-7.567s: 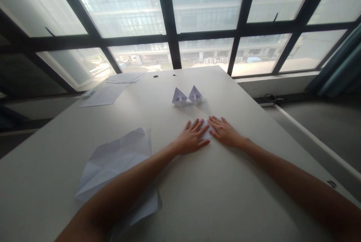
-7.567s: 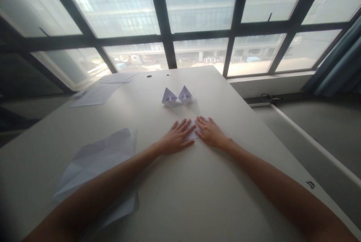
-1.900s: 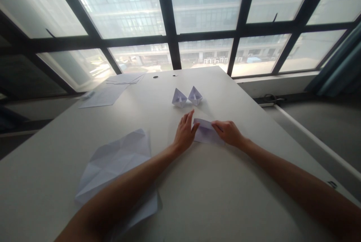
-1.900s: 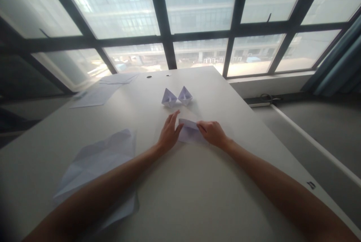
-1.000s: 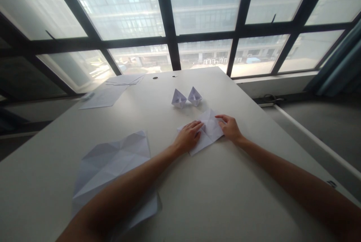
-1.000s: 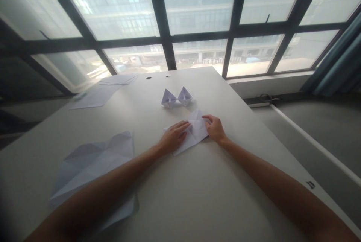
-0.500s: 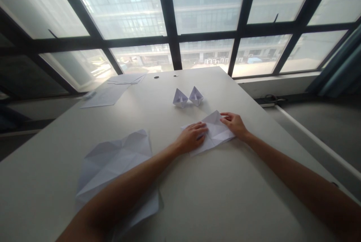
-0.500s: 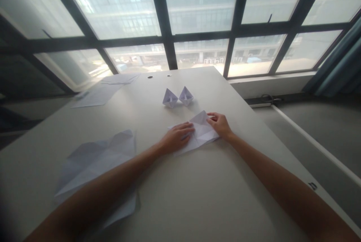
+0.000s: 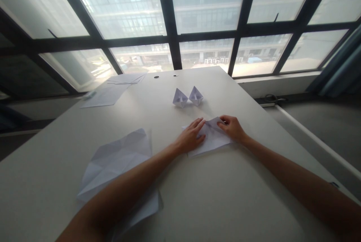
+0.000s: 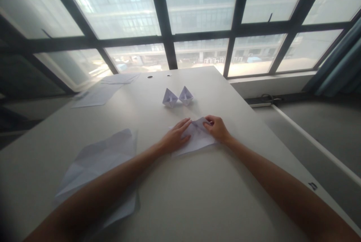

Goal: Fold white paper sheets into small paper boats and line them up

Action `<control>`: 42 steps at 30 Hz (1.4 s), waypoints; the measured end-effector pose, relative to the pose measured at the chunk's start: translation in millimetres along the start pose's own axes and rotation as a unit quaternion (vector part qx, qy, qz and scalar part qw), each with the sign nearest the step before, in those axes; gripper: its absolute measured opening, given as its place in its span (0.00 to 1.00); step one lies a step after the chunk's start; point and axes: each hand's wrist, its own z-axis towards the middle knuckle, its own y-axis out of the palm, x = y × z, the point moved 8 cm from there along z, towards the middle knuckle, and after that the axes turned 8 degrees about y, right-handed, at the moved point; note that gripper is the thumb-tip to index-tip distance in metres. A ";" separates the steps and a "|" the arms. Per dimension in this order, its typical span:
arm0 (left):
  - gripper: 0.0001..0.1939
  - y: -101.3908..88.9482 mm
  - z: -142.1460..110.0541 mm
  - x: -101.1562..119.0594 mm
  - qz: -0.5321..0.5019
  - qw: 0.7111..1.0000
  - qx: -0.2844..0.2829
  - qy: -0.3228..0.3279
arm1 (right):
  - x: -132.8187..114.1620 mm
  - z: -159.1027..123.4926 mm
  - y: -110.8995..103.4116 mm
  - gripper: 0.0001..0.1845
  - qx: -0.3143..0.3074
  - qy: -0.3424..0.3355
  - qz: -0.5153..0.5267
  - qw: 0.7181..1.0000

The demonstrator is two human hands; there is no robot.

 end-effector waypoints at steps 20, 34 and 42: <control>0.31 14.5 -2.2 -7.4 0.098 0.991 -0.084 -0.045 | -12.7 -17.4 37.4 0.21 -0.091 -0.159 -0.260 0.948; 0.22 -4.3 -3.5 -6.2 0.133 0.989 -0.002 -0.066 | -15.4 -29.6 57.5 0.28 -0.164 -0.104 -0.313 0.930; 0.26 3.6 -1.1 -1.3 0.072 0.997 -0.023 -0.030 | -25.6 -39.2 65.7 0.32 -0.221 -0.143 -0.315 0.912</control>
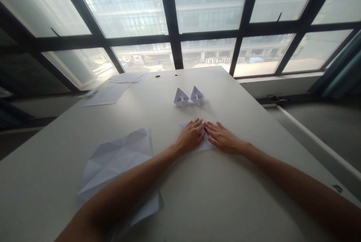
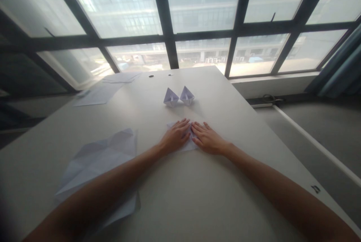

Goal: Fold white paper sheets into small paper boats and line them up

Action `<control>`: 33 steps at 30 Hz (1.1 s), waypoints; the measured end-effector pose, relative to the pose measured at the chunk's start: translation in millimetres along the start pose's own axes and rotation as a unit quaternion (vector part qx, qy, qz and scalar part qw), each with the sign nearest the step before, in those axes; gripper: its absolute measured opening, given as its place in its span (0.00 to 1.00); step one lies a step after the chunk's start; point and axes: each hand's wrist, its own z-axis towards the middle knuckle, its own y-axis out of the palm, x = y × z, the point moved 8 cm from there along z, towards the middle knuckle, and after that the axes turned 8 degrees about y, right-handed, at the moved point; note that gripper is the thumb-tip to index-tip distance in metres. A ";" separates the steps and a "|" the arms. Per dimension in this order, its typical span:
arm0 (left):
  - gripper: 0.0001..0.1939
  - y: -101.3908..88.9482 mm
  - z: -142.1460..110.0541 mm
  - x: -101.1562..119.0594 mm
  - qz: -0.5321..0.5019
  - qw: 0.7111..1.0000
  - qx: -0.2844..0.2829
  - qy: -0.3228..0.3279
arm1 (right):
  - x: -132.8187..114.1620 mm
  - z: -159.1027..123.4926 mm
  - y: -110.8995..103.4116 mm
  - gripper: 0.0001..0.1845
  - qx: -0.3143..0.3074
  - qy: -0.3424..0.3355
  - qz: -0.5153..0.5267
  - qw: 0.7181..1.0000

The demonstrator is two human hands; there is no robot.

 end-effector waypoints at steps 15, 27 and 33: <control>0.30 7.9 -1.4 3.9 -0.010 0.999 -0.040 0.014 | 28.4 4.7 4.7 0.29 0.031 0.151 -0.016 0.988; 0.27 7.9 -2.3 0.8 0.001 0.999 -0.036 -0.011 | 64.9 -0.5 -7.1 0.26 0.112 0.255 -0.038 0.960; 0.28 8.4 -2.2 -2.5 0.004 0.999 -0.031 -0.019 | 48.0 1.9 -17.7 0.26 0.156 0.171 0.002 0.973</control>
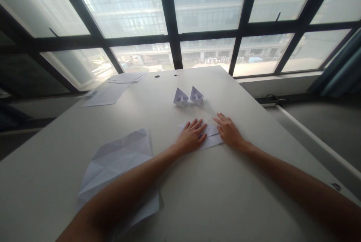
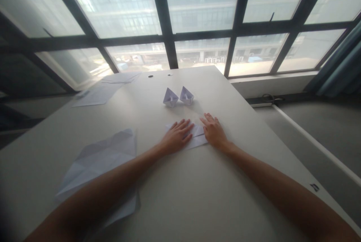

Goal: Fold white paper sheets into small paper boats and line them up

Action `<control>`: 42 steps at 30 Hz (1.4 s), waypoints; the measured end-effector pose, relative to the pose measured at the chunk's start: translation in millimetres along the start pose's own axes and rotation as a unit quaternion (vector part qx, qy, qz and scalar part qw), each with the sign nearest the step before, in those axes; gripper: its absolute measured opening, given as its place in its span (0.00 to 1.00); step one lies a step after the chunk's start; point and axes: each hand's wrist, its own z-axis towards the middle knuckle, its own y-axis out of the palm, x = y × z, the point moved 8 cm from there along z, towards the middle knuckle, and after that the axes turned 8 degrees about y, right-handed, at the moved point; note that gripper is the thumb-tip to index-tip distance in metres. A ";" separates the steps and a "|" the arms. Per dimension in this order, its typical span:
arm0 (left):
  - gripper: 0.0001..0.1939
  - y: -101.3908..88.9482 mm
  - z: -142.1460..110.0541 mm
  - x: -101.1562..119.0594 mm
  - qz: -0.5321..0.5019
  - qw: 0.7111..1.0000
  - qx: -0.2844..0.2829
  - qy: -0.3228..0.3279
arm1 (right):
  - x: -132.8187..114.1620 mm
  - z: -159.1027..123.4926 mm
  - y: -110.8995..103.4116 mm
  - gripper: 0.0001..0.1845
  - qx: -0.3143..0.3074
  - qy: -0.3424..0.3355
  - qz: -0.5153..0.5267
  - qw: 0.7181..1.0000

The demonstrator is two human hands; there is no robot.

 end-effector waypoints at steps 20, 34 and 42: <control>0.31 3.0 0.7 -3.7 0.013 1.000 -0.009 -0.014 | -31.3 -10.0 9.6 0.23 -0.099 -0.143 0.061 0.983; 0.32 2.9 0.4 -3.5 0.021 0.999 -0.016 -0.018 | -30.9 -9.6 9.2 0.23 -0.093 -0.146 0.063 0.983; 0.29 3.0 1.3 -3.3 0.019 0.999 -0.022 -0.014 | -30.6 -9.9 9.3 0.23 -0.089 -0.154 0.060 0.982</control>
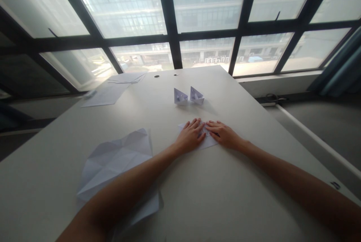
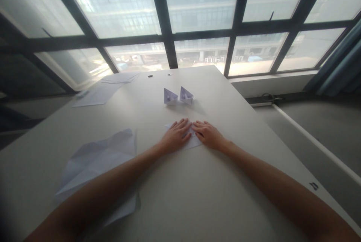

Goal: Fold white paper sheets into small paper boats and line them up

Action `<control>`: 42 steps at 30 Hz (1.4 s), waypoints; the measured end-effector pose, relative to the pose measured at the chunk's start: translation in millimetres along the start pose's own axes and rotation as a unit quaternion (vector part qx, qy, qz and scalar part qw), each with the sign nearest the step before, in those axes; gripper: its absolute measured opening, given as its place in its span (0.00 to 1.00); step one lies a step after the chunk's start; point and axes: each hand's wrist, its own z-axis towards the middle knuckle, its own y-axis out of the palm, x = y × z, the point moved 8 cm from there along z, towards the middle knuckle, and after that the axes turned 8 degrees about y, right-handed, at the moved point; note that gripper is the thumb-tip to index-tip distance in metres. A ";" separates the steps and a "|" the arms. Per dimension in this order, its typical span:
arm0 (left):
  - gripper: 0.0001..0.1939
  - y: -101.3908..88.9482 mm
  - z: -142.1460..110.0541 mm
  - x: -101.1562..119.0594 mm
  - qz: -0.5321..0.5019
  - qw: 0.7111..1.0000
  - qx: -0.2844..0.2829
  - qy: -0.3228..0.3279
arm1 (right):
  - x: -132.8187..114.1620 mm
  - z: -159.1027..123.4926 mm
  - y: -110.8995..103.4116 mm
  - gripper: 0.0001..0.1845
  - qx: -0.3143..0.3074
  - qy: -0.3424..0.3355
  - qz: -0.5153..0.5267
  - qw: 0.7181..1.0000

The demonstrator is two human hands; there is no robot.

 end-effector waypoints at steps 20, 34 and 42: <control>0.31 -1.0 -0.6 -0.6 0.003 1.000 0.003 -0.006 | 0.3 -0.5 -0.4 0.21 0.011 -0.008 -0.004 1.000; 0.31 -0.4 -1.1 -0.9 -0.001 1.000 0.000 0.002 | -0.6 -0.7 -2.0 0.20 0.016 -0.009 0.006 1.000; 0.29 -0.7 -0.6 0.8 -0.002 1.000 -0.010 0.022 | -3.6 -1.8 -1.1 0.20 0.006 -0.027 -0.002 1.000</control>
